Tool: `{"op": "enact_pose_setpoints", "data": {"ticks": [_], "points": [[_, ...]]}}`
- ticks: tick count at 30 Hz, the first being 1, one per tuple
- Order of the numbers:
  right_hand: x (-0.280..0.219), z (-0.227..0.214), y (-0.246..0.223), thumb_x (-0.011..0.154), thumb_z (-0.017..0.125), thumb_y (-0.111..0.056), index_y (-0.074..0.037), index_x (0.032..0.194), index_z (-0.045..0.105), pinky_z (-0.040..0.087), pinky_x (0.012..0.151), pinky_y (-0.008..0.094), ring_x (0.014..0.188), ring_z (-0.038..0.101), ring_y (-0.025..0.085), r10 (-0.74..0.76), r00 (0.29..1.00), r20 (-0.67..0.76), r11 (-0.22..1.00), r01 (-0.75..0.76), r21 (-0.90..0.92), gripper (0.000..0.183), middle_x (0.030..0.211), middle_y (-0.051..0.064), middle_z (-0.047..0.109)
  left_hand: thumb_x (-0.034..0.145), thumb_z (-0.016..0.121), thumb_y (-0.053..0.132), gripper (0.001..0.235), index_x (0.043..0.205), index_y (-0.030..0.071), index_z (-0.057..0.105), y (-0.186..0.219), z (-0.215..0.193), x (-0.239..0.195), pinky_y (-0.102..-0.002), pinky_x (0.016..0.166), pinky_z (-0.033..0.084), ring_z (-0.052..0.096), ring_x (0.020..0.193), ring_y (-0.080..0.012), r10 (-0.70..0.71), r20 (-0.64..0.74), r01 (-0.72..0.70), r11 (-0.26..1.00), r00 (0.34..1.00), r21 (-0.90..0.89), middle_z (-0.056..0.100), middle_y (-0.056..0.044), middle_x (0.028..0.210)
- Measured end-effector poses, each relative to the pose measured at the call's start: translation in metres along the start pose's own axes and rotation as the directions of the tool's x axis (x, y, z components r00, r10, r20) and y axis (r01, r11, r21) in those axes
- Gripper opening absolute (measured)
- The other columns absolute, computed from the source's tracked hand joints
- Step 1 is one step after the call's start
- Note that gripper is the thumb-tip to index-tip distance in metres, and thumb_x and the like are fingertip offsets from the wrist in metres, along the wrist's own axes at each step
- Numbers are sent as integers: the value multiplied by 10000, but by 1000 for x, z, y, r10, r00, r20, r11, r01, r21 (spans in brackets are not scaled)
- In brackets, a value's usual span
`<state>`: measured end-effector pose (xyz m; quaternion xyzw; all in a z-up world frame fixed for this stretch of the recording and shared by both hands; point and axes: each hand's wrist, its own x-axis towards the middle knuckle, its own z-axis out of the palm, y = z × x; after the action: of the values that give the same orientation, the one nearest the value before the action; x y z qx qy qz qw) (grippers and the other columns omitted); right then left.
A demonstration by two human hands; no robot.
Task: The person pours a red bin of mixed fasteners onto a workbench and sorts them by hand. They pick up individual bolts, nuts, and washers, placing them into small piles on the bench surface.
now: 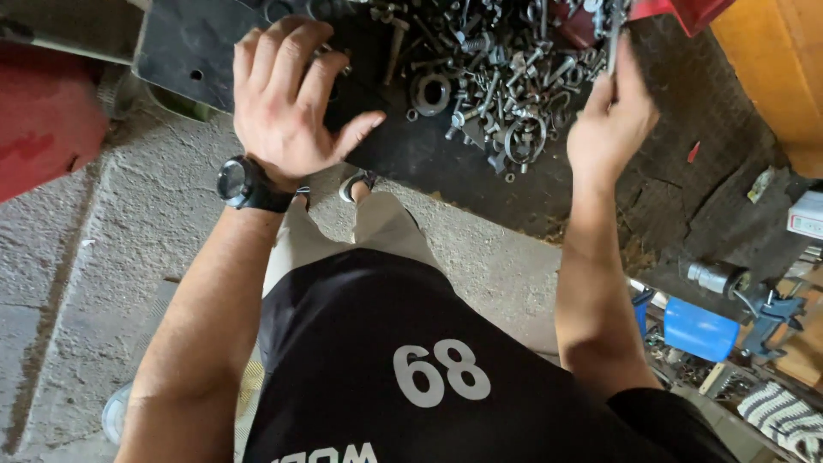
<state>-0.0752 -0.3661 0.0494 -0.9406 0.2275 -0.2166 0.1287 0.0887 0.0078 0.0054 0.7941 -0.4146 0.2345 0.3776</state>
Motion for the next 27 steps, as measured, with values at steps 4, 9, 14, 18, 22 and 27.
{"op": "enact_pose_setpoints", "data": {"ticks": [4, 9, 14, 18, 22, 27], "points": [[27, 46, 58, 1028, 645, -45, -181, 1455, 659, 634, 830, 446, 886, 845, 356, -147, 980, -133, 964, 111, -243, 449, 1035, 190, 891, 1167, 533, 651, 685, 1111, 0, 739, 1, 1, 0, -473, 965, 481, 685, 1156, -368, 15, -11, -15, 1000, 1000, 5, 712, -180, 1225], [-7, -6, 11, 1075, 664, 109, -41, 1499, 701, 370, 502, 361, 559, 433, 158, -114, 988, 100, 993, 114, 5, 451, 884, 109, 671, 1163, 531, 631, 662, 1110, 0, 726, 2, 0, 2, -490, 965, 481, 682, 1159, -379, 2, 0, -2, 1000, 1000, -3, 707, -183, 1222], [15, 16, 39, 1015, 639, 74, -109, 1475, 687, 479, 639, 381, 641, 550, 231, -198, 975, -99, 979, 191, -77, 498, 1021, 149, 870, 1158, 533, 644, 667, 1097, 8, 726, 1, 2, 1, -475, 958, 488, 692, 1156, -368, 3, -13, -3, 1000, 1000, 6, 717, -172, 1221], [40, 51, 70, 1051, 669, -12, -208, 1445, 647, 648, 797, 433, 940, 855, 350, -211, 948, -239, 956, 150, -251, 441, 1114, 165, 847, 1156, 535, 640, 659, 1095, 16, 734, 2, 3, 0, -472, 947, 485, 691, 1155, -360, 13, -10, -13, 1000, 1000, 15, 716, -164, 1211], [16, 26, 60, 1056, 645, 109, -232, 1601, 559, 602, 741, 417, 832, 793, 327, -263, 962, -71, 932, 234, -277, 649, 970, 158, 769, 1147, 542, 646, 664, 1094, 17, 747, 2, 3, 0, -493, 937, 491, 688, 1161, -364, -3, -2, 3, 1000, 1000, 12, 720, -171, 1213], [-12, -10, 48, 1024, 706, 158, -111, 1526, 675, 538, 691, 399, 748, 633, 240, -252, 964, -82, 962, 240, -126, 571, 940, 120, 763, 1136, 550, 651, 675, 1097, 11, 763, 0, 6, -1, -493, 930, 489, 693, 1139, -370, -3, -24, 4, 1000, 1000, 12, 722, -182, 1211]]}}
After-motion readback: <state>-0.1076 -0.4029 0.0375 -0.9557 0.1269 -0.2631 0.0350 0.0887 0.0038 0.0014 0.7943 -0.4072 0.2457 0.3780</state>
